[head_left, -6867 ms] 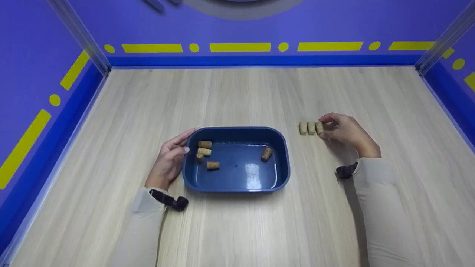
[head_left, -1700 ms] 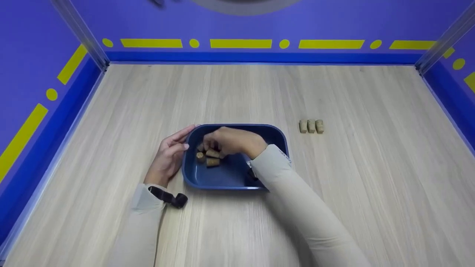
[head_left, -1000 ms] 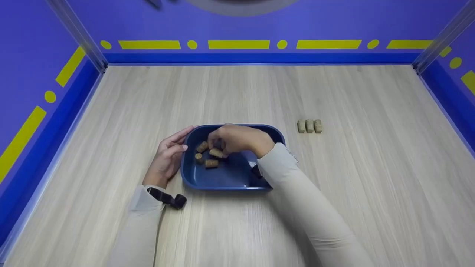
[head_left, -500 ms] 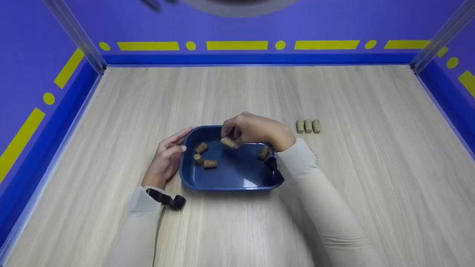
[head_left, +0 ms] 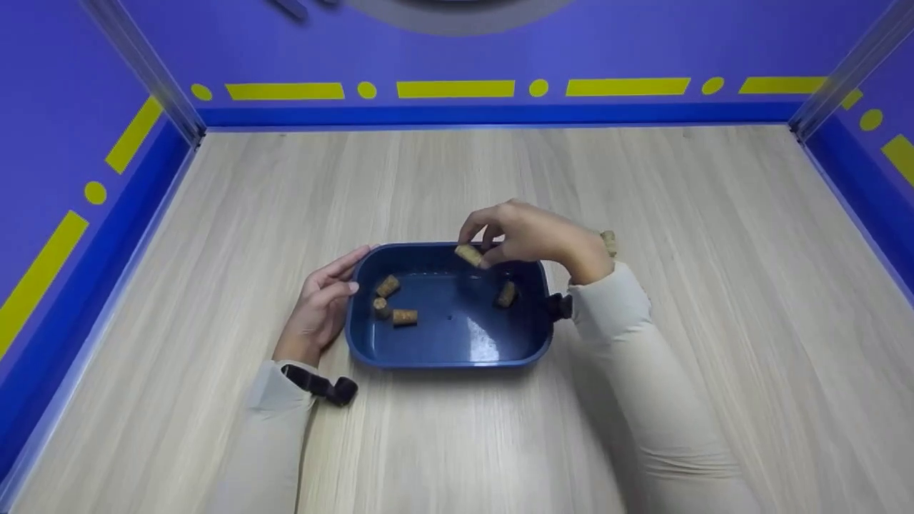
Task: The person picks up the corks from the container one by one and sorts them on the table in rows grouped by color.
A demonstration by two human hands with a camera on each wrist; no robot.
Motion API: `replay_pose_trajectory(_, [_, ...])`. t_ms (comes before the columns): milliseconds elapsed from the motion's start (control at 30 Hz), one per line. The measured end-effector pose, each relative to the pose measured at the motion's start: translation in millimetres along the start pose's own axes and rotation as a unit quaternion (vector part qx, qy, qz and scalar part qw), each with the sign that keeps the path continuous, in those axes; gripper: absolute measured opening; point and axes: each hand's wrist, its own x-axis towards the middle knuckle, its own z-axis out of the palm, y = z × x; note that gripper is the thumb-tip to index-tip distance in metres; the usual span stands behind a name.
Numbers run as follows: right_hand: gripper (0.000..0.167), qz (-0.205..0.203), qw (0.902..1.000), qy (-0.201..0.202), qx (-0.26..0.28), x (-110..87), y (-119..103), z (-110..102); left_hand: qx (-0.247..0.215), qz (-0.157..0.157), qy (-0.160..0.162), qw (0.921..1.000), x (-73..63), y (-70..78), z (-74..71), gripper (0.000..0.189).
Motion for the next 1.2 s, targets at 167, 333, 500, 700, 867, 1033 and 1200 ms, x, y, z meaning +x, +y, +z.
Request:
replay_pose_trajectory(167, [0.033, 0.014, 0.9995, 0.02, 0.018, -10.9, 10, -5, 0.001, -0.001, -0.001, 1.0, -0.6, 0.4, 0.3, 0.057])
replay_pose_trajectory(333, [0.033, 0.038, 0.9968, 0.057, 0.041, -22.7, 22, -6, 0.004, 0.001, 0.0, 1.0, -0.6, 0.4, -0.2, 0.057])
replay_pose_trajectory(500, [0.034, 0.032, 0.9929, 0.107, 0.042, -34.4, 35, -6, 0.004, -0.002, 0.004, 1.0, -0.9, 0.5, 0.1, 0.057])
replay_pose_trajectory(700, [0.034, 0.053, 0.9851, 0.153, 0.059, -51.1, 54, -7, 0.01, -0.002, 0.007, 0.9999, -1.4, 0.4, 0.5, 0.057])
replay_pose_trajectory(867, [0.034, 0.086, 0.9769, 0.168, 0.101, -62.3, 70, -6, 0.014, 0.002, 0.002, 0.9999, -1.2, -0.2, -0.6, 0.056])
replay_pose_trajectory(1033, [0.035, 0.105, 0.9714, 0.19, 0.096, -71.5, 82, -4, 0.012, 0.003, 0.006, 0.9999, -0.4, -1.1, -1.7, 0.057])
replay_pose_trajectory(1200, [0.035, 0.108, 0.9681, 0.215, 0.071, -82.1, 94, -3, 0.014, -0.001, 0.01, 0.9999, -0.2, -1.7, -2.2, 0.058])
